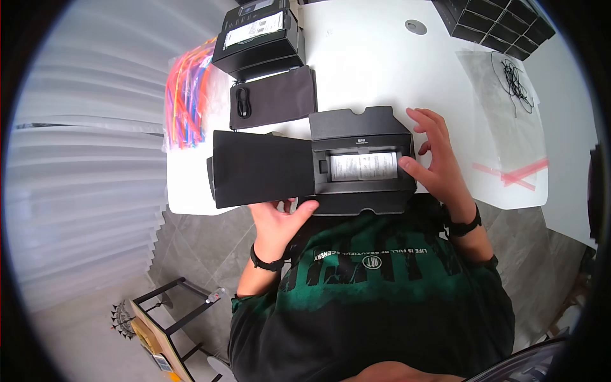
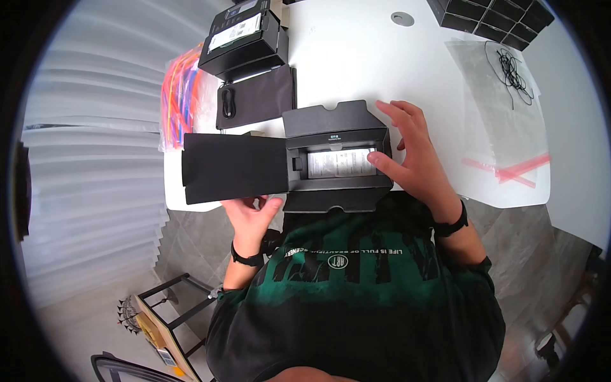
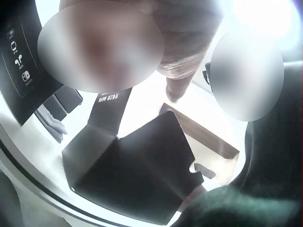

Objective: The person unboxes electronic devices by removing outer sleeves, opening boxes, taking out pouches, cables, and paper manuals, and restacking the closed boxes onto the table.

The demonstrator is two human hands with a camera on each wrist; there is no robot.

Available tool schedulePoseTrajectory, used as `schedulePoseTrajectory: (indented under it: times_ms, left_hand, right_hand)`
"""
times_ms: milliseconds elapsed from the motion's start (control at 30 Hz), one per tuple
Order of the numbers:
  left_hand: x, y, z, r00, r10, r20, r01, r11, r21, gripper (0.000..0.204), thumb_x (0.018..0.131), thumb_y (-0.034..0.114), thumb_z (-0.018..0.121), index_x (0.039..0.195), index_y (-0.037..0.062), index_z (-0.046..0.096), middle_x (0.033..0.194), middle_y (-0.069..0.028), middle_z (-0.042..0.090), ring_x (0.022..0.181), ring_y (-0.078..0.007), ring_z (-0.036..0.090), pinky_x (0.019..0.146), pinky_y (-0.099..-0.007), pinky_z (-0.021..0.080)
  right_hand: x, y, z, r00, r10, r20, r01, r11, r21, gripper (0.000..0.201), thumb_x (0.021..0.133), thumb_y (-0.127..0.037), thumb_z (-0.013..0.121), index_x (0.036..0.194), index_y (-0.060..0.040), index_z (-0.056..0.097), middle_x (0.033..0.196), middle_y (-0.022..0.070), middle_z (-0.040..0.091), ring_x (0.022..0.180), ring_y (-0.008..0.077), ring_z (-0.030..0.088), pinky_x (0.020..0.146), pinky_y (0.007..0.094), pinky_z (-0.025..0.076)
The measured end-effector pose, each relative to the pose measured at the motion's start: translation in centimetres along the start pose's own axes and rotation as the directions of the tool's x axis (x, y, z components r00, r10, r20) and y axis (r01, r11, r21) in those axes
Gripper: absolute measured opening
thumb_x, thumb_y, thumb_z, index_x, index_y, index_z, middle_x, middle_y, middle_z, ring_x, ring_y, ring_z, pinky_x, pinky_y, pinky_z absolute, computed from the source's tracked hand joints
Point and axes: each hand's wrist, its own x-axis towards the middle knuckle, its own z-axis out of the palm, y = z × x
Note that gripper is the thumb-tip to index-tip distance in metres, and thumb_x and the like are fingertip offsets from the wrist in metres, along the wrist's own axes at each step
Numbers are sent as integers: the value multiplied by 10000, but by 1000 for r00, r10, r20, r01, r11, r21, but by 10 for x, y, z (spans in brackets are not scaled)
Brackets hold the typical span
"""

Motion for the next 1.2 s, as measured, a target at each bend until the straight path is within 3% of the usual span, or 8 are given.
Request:
schedulePoseTrajectory:
  times_ms: [67, 133, 267, 400, 467, 633, 967, 1200]
  left_hand:
    - [2, 8, 0, 989, 13, -151, -31, 993, -117, 861, 740, 202, 940, 1409, 46, 421, 1213, -92, 583, 982, -168, 627, 720, -311, 536]
    - [13, 14, -2, 798, 273, -537, -353, 935, -48, 1027, 786, 185, 897, 1563, 44, 241, 1409, -154, 460, 1223, -266, 542, 1014, -428, 482]
    - [16, 3, -35, 745, 385, -546, -273, 921, 277, 1011, 840, 134, 817, 1616, 55, 173, 1520, -198, 369, 1450, -315, 360, 1183, -473, 324]
    - [15, 9, -43, 734, 474, -487, -141, 807, 573, 685, 836, 97, 796, 1449, 7, 504, 1534, -178, 415, 1458, -340, 372, 1190, -491, 315]
    - [14, 18, -48, 882, 471, 21, -414, 752, 512, 506, 804, 114, 819, 1275, 20, 660, 1456, -160, 534, 1421, -356, 440, 1166, -505, 354]
    - [33, 38, -9, 807, 365, 464, -580, 636, 509, 451, 802, 314, 827, 1189, 102, 739, 1442, -152, 566, 1390, -403, 471, 1143, -549, 384]
    - [37, 22, 5, 834, 354, 424, -541, 674, 502, 779, 721, 325, 879, 1402, 74, 596, 1470, -123, 570, 1418, -368, 465, 1162, -527, 377]
    - [36, 17, 6, 850, 384, 361, -523, 691, 498, 788, 708, 311, 883, 1395, 55, 594, 1446, -88, 598, 1400, -326, 498, 1154, -498, 396]
  right_hand:
    - [-2, -4, -4, 999, 22, 41, -22, 1000, -8, 534, 871, -81, 713, 1393, -131, 611, 1427, 107, 500, 1135, 208, 549, 829, 294, 483]
    - [-5, 0, -12, 992, -2, 124, 11, 997, -74, 435, 862, -15, 696, 1285, -111, 669, 1427, 101, 515, 1112, 216, 567, 805, 307, 497]
    - [-11, 11, -21, 986, -12, 168, 29, 995, -97, 347, 865, 35, 672, 1194, -71, 693, 1405, 106, 531, 1106, 222, 577, 806, 318, 508]
    - [-13, 12, -17, 992, 33, 125, -12, 987, -159, 296, 870, 37, 675, 1151, -56, 701, 1373, 121, 559, 1129, 253, 598, 856, 351, 515]
    - [-10, 2, -15, 993, -53, 102, 76, 968, -239, 281, 870, 27, 687, 1138, -53, 707, 1376, 128, 560, 1110, 262, 612, 878, 360, 516]
    - [12, -35, -6, 876, -261, 405, 457, 719, -524, 300, 811, 31, 680, 1095, -56, 721, 1222, 107, 665, 1079, 313, 640, 918, 368, 528]
    - [39, -69, 50, 494, 308, 813, 376, 768, -519, 474, 1068, -435, 491, 1405, -108, 558, 1487, 218, 531, 1142, 450, 643, 1014, 478, 501]
    - [38, -72, 56, 496, 354, 793, 323, 772, -547, 558, 1044, -469, 526, 1460, -98, 503, 1491, 234, 518, 1215, 464, 594, 1048, 513, 468]
